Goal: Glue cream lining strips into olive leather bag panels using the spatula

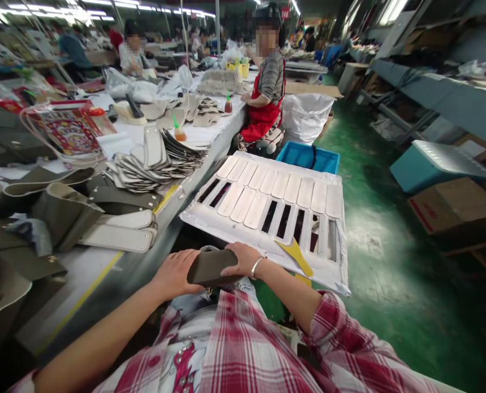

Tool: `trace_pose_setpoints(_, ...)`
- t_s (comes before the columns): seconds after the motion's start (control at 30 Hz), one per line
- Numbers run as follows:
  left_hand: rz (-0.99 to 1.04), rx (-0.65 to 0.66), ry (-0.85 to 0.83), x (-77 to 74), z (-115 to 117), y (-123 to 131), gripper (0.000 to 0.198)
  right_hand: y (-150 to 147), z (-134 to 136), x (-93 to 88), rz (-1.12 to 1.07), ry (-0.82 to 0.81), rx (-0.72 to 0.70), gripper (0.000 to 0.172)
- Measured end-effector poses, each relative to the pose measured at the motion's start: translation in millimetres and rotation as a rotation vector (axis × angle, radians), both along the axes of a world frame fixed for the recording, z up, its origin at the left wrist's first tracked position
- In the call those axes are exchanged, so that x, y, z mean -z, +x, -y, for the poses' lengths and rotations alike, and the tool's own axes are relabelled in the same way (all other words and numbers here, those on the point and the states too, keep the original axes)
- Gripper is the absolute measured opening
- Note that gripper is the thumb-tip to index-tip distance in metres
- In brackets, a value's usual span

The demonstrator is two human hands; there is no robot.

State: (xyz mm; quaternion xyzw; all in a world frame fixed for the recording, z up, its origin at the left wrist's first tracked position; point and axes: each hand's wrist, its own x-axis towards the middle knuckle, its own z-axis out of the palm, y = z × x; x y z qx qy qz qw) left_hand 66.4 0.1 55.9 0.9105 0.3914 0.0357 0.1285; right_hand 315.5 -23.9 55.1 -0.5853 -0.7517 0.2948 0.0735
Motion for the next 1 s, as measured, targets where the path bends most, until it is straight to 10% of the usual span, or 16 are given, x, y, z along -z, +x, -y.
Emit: trace_pose_setpoints(1.0, 0.038, -0.119, -0.083, 2.8, -23, 5, 0.07, -68, -68, 8.7, 0.202, -0.025, -0.288, 0.059)
